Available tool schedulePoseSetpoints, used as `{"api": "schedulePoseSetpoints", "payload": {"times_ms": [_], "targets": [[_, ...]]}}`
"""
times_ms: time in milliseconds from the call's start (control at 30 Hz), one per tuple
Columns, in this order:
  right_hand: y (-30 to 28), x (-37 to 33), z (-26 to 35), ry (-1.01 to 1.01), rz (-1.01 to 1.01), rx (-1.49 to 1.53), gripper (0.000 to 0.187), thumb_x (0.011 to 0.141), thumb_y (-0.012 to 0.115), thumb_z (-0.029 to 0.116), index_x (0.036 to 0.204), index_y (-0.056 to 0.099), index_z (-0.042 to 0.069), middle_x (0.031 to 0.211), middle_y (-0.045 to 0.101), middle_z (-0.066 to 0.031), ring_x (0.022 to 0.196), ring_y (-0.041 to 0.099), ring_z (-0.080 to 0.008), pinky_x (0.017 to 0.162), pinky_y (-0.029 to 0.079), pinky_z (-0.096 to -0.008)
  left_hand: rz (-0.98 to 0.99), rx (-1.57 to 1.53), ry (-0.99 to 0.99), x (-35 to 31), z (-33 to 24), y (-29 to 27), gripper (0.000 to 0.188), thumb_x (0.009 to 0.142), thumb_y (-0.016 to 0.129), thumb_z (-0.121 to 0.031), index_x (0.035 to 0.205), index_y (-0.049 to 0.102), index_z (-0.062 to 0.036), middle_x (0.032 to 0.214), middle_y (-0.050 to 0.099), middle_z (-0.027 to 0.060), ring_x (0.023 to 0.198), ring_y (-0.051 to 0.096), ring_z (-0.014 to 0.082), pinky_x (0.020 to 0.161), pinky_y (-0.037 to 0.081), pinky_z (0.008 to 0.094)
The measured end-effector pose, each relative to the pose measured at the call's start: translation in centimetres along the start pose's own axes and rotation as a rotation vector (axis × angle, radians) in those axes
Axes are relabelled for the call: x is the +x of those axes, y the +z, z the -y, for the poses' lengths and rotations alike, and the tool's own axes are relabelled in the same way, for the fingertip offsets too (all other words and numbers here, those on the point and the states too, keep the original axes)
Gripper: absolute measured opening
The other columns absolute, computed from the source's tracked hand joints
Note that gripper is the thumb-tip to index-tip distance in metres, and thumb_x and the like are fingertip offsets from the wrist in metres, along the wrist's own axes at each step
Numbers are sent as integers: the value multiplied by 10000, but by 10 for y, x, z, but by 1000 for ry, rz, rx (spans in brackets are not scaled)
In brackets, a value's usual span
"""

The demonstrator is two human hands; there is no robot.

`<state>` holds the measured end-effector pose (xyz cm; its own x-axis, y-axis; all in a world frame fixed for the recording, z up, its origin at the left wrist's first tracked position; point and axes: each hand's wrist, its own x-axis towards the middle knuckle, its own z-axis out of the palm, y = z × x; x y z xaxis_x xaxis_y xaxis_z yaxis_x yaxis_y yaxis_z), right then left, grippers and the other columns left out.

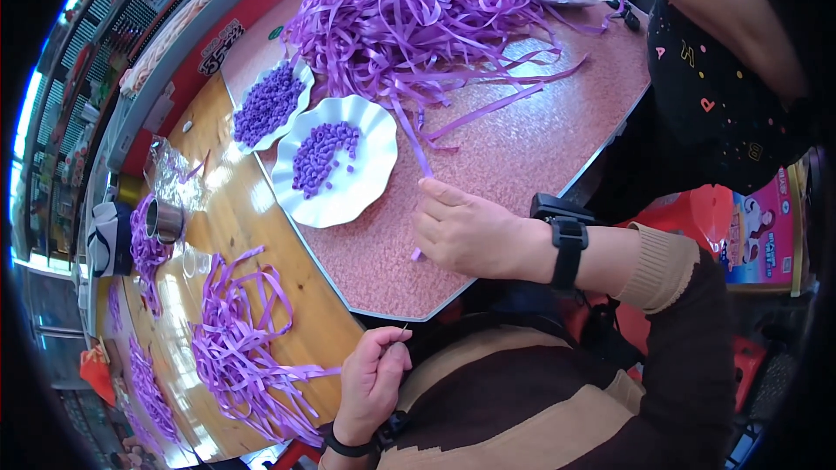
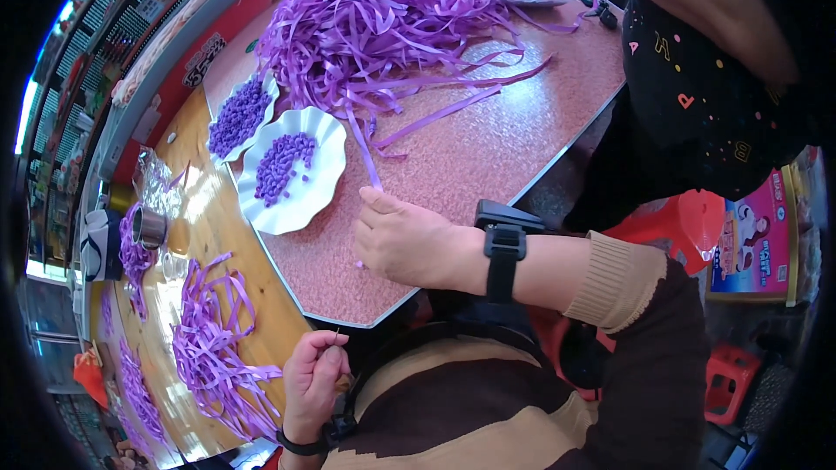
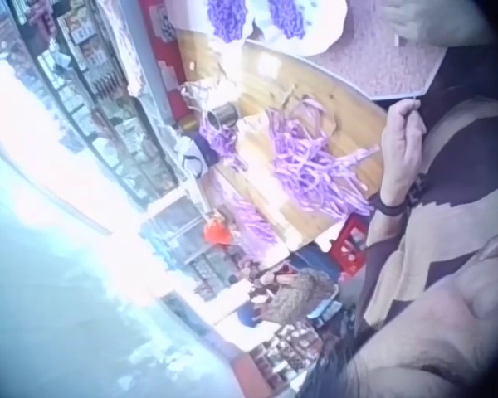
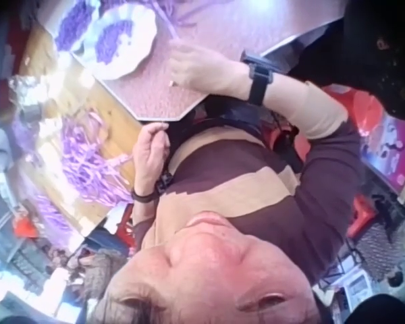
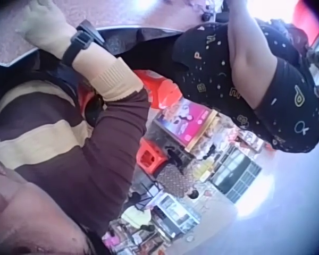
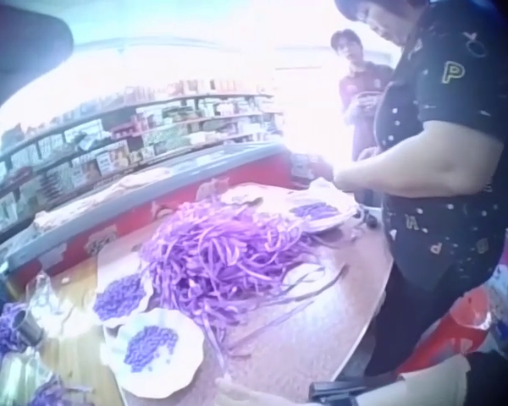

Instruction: The person picks up purple beads from a plate and threads them onto a needle before sliding them onto a purple ribbon.

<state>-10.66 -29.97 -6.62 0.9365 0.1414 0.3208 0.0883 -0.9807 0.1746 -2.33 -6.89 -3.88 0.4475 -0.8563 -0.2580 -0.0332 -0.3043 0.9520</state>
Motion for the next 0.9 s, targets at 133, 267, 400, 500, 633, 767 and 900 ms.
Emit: {"api": "schedulePoseSetpoints", "payload": {"times_ms": [133,267,400,500,633,767,900], "targets": [[8,0,-5,-12,-129,141,91,700,504,112,749,543,46,713,513,-63,775,548,-200,953,356,-389,-37,6,13,2,-7,1,159,882,480,-47,1023,543,-11,687,535,-3,545,431,20,481,342,165],[-6,0,-6,189,-44,742,56,752,526,78,763,527,23,705,530,-87,731,547,-243,764,433,-377,-59,-29,-20,7,-15,-4,147,898,459,-44,1022,532,-17,679,517,4,512,413,17,462,332,161],[-45,-6,9,534,15,1271,70,836,539,81,813,531,15,692,514,-34,636,501,-139,579,404,-278,-5,-26,43,14,-32,-8,147,898,449,-30,1020,529,-6,691,512,11,544,425,28,487,350,169],[-60,-7,19,652,5,1567,56,862,556,74,852,553,19,715,488,37,652,425,-12,549,356,-185,60,-40,63,19,-41,-11,152,890,443,-24,1011,528,12,710,505,15,599,444,48,535,360,179],[-64,-10,31,814,14,1804,48,868,565,58,873,571,11,747,507,57,658,426,8,557,347,-147,149,-61,91,23,-49,-8,152,877,437,-13,989,530,29,739,510,24,633,460,61,573,372,184],[-67,-13,38,872,7,1870,79,871,568,70,906,584,1,752,544,39,679,466,-3,584,379,-150,175,-59,40,20,-48,-8,159,873,429,4,989,534,27,757,523,21,636,466,57,578,380,186],[-66,-16,46,863,-44,1943,101,889,541,81,932,572,-5,772,588,-6,699,529,-34,618,430,-169,191,-27,63,17,-44,-7,160,874,427,8,990,537,24,765,523,20,645,472,55,580,381,184]]}}
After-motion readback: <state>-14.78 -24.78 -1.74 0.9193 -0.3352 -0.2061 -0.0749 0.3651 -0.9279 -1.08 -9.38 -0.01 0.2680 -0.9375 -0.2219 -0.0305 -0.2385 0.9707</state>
